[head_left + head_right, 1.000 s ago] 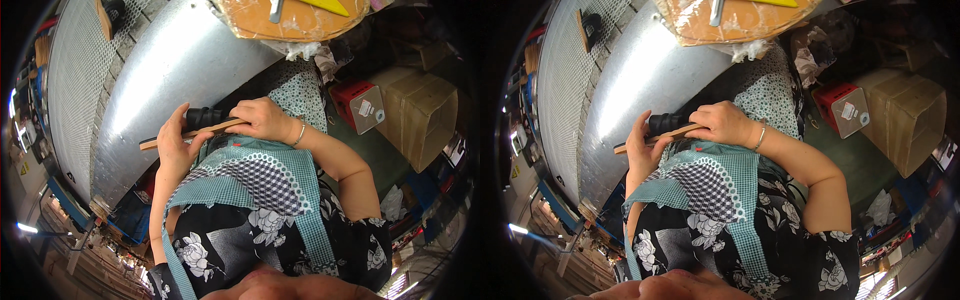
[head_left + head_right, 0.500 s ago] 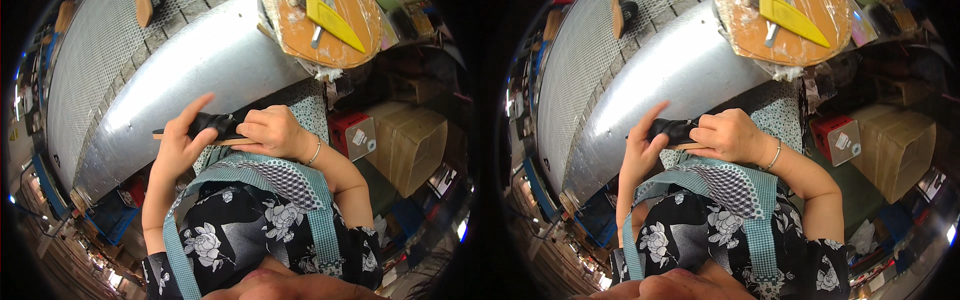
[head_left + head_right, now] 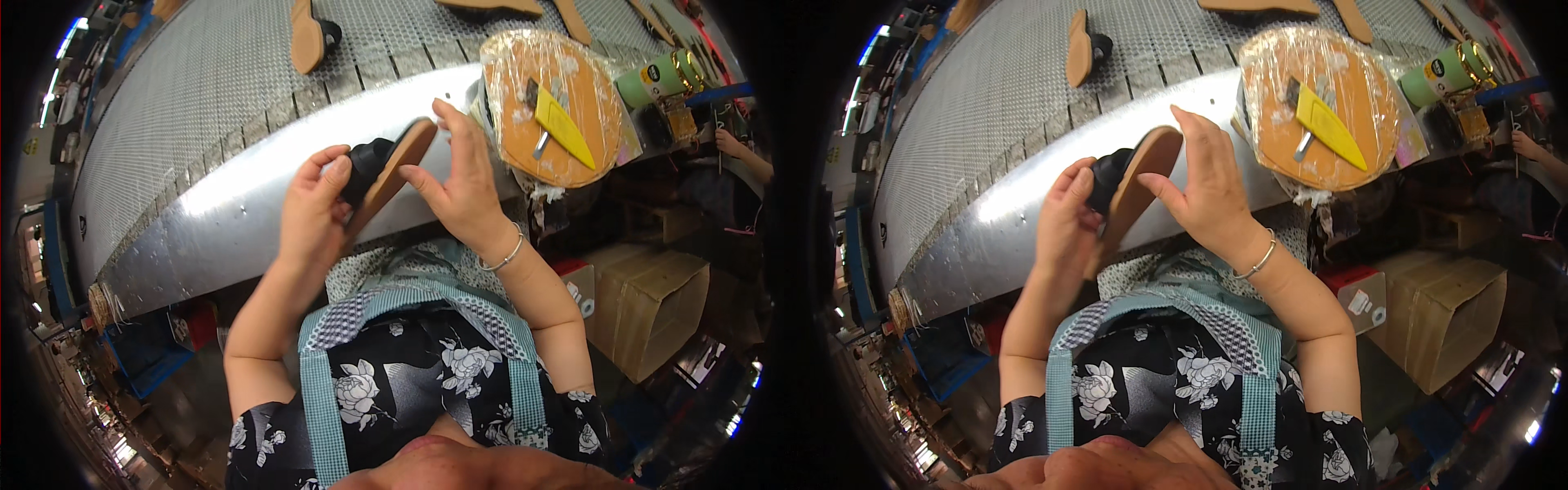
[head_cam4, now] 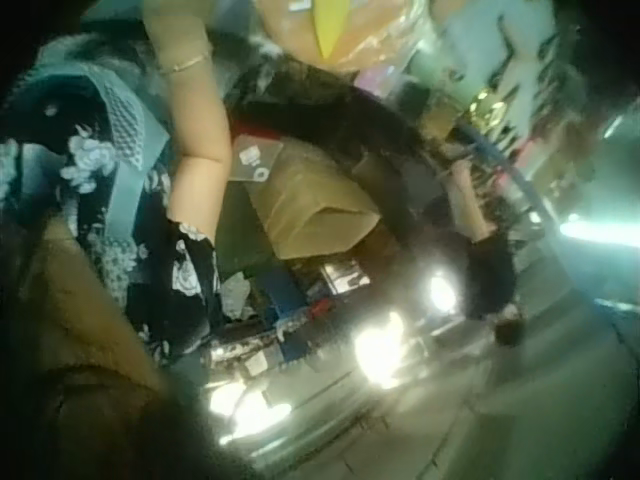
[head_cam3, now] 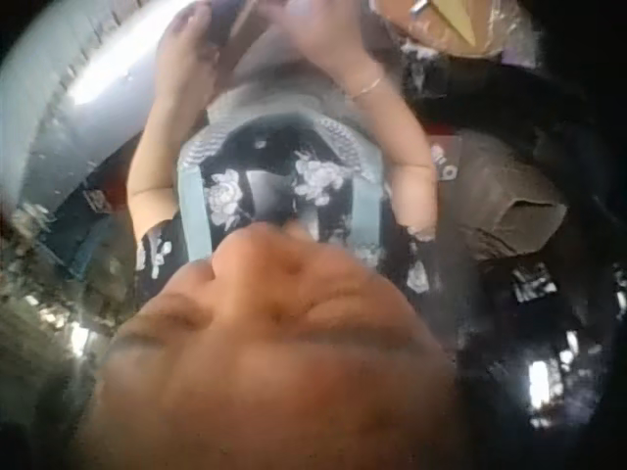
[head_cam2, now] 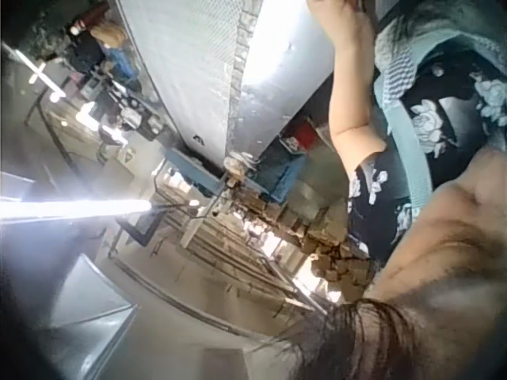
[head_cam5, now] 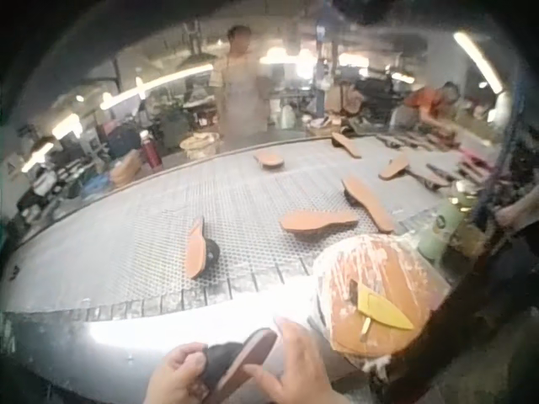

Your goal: The person takes sandals from a conveyor belt, presses the soles onto the uppers by hand, and places the assembled sandals into a box.

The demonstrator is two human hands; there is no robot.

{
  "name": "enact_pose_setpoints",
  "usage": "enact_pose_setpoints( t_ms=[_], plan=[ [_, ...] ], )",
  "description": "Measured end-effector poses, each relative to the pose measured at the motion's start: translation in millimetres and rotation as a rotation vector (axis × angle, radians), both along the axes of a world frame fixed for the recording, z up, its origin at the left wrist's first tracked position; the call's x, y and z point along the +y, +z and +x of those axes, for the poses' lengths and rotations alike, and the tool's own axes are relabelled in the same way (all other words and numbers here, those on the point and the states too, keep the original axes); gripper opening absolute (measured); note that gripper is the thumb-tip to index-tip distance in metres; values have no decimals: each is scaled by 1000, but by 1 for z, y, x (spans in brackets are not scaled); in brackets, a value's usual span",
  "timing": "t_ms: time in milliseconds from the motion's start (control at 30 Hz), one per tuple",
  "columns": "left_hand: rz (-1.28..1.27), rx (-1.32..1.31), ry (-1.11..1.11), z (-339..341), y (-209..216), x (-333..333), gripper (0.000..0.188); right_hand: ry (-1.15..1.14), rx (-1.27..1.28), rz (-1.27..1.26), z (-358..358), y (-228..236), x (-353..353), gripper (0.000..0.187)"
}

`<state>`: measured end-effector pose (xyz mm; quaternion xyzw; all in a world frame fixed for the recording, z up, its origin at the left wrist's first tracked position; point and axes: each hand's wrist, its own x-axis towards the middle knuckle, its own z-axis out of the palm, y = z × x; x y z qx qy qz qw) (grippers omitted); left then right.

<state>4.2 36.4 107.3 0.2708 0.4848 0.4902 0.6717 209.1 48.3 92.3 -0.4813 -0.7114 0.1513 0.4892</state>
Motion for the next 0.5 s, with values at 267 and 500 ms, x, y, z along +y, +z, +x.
enact_pose_setpoints(
  t_ms=[267, 500],
  plan=[
    [67, -295, 209, 47, 9, -35, 45, 506, 437, -627, -20, -46, 20, 122],
    [130, 214, -137, 12, -14, -26, 44, 674, 667, -854, -19, -48, 43, 120]
  ],
)
